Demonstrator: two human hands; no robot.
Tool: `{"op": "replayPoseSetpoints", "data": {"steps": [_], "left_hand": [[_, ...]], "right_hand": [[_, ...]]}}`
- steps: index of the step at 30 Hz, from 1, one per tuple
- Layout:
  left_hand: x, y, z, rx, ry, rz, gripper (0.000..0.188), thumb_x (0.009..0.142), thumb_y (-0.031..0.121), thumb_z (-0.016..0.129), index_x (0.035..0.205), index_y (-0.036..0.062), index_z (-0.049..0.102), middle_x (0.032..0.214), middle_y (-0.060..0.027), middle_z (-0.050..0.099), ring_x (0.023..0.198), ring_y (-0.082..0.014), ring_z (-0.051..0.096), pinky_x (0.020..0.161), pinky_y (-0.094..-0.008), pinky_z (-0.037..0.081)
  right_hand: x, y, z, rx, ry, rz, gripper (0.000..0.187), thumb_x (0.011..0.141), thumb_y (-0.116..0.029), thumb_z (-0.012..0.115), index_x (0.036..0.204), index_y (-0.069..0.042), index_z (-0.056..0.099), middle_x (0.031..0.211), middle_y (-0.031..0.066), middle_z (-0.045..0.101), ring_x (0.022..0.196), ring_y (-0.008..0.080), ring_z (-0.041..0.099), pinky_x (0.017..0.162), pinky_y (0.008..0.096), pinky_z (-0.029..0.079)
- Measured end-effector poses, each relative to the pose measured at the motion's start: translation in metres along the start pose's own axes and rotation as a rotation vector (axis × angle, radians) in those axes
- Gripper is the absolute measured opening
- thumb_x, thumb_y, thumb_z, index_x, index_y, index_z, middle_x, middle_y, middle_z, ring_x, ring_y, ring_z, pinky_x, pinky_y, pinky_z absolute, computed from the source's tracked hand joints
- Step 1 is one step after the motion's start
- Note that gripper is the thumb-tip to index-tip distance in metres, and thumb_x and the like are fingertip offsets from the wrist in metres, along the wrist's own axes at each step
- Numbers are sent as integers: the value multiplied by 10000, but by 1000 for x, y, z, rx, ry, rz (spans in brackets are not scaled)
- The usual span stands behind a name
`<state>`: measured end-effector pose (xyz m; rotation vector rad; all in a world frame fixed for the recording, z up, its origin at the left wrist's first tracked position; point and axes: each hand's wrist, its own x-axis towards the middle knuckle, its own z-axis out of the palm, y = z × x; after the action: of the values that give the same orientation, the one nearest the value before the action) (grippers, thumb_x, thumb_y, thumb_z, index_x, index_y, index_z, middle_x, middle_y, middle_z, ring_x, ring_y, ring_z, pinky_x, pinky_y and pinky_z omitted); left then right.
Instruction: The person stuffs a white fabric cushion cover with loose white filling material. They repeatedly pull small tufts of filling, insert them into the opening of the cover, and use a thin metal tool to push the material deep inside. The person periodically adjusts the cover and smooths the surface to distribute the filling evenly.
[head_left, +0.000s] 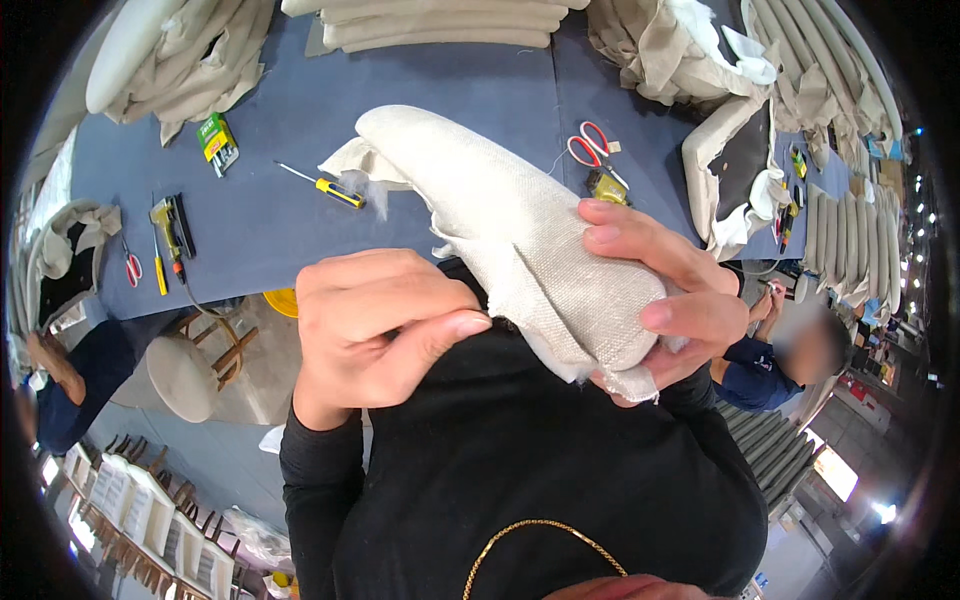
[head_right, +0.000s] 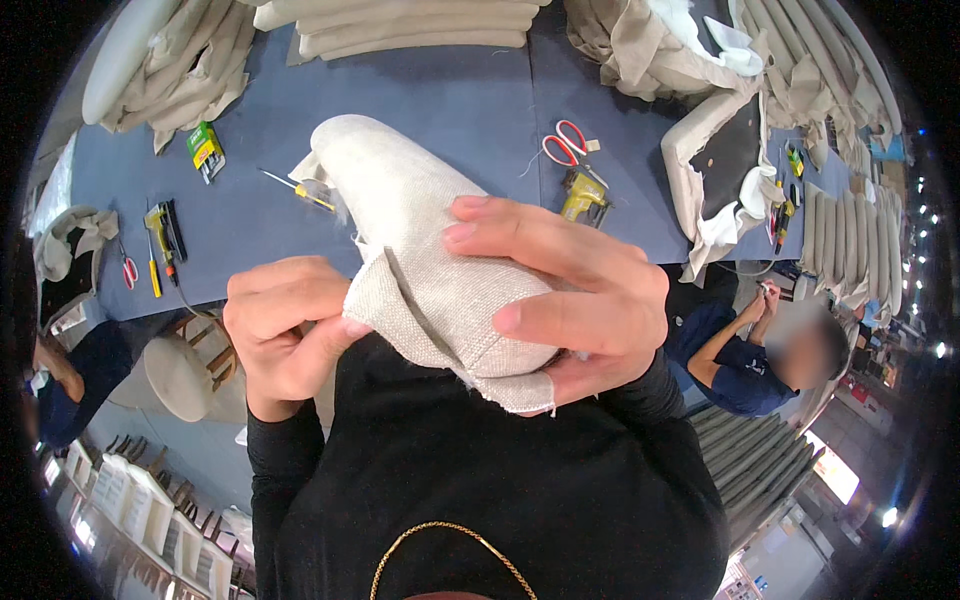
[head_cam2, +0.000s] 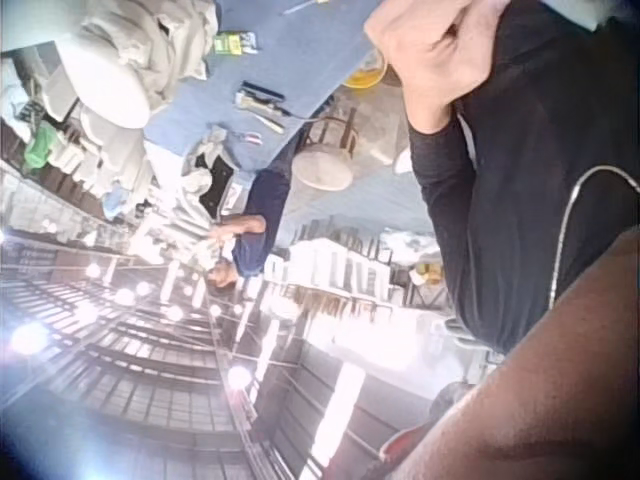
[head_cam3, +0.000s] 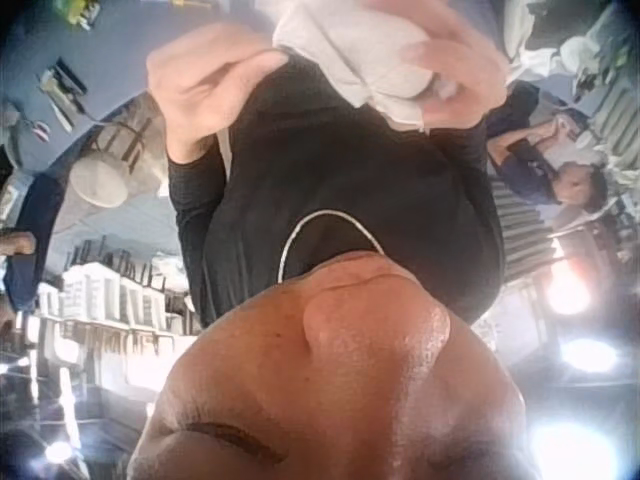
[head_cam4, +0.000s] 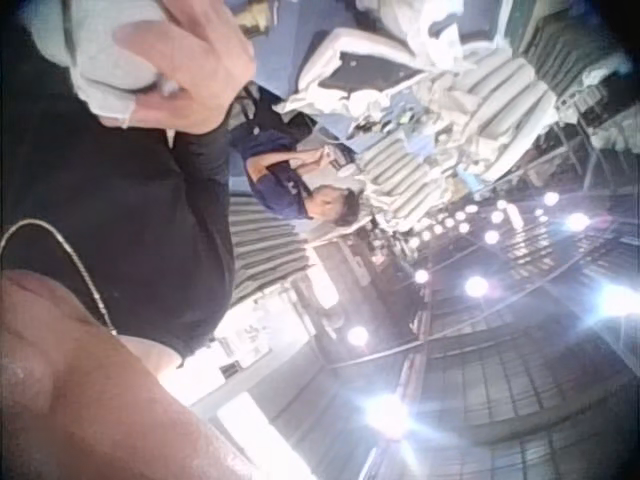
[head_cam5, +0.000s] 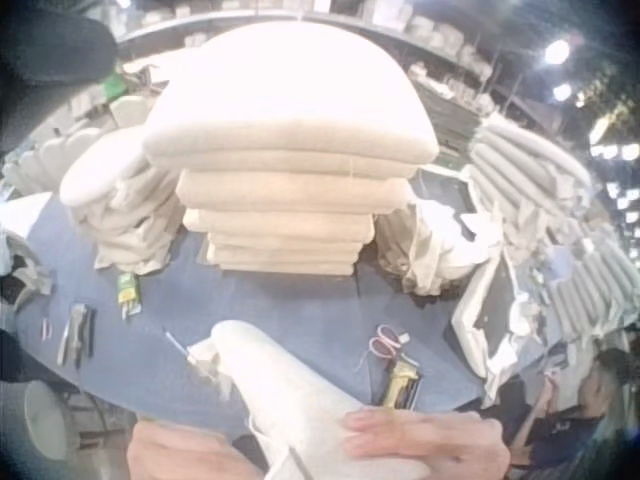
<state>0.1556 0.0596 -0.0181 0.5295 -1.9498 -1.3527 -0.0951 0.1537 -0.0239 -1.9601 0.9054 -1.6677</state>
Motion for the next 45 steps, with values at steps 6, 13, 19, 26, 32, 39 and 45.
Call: {"op": "replayPoseSetpoints", "data": {"steps": [6,13,19,26,32,39,45], "left_hand": [[-4,16,7,118,19,17,167,765,91,847,796,-37,744,704,-117,689,590,-252,649,558,-325,477],[-13,10,4,70,26,12,120,755,35,867,844,23,786,717,-84,704,580,-218,657,528,-314,480],[-10,20,6,37,6,-29,118,765,30,868,857,21,796,721,-88,705,580,-224,652,526,-311,475],[-11,36,-1,98,-30,-77,132,757,18,869,870,18,802,708,-93,696,568,-233,652,506,-317,463],[-15,36,3,90,-3,-73,142,761,11,869,884,16,800,697,-85,692,556,-223,648,492,-306,453],[-10,39,0,47,-70,-119,117,794,28,859,893,16,798,703,-88,694,557,-215,647,488,-308,449],[-7,26,2,-79,-102,-123,100,819,38,845,902,9,797,711,-94,696,569,-216,652,504,-307,454]], "right_hand": [[-1,-1,-3,-4,-44,-27,433,885,-274,875,1125,-19,622,1106,424,693,1025,547,737,891,567,604],[-14,3,4,88,64,-56,518,893,-273,868,1190,9,550,1085,469,671,1040,585,716,908,638,572],[-9,-2,-18,198,-251,50,794,821,-214,938,1353,-89,362,1293,478,589,1261,617,594,1077,709,441],[-10,0,-18,287,-265,48,885,830,-210,935,1390,-103,258,1327,512,547,1311,630,554,1108,729,399],[-1,0,-28,286,-412,103,887,856,-213,911,1414,-132,226,1339,516,535,1348,620,529,1132,732,369],[-7,-3,-23,273,-361,123,927,860,-248,909,1449,-143,200,1353,495,546,1350,611,533,1155,730,339],[-4,-5,-35,338,-460,186,959,859,-219,904,1482,-158,177,1433,480,492,1399,605,484,1174,724,319]]}}
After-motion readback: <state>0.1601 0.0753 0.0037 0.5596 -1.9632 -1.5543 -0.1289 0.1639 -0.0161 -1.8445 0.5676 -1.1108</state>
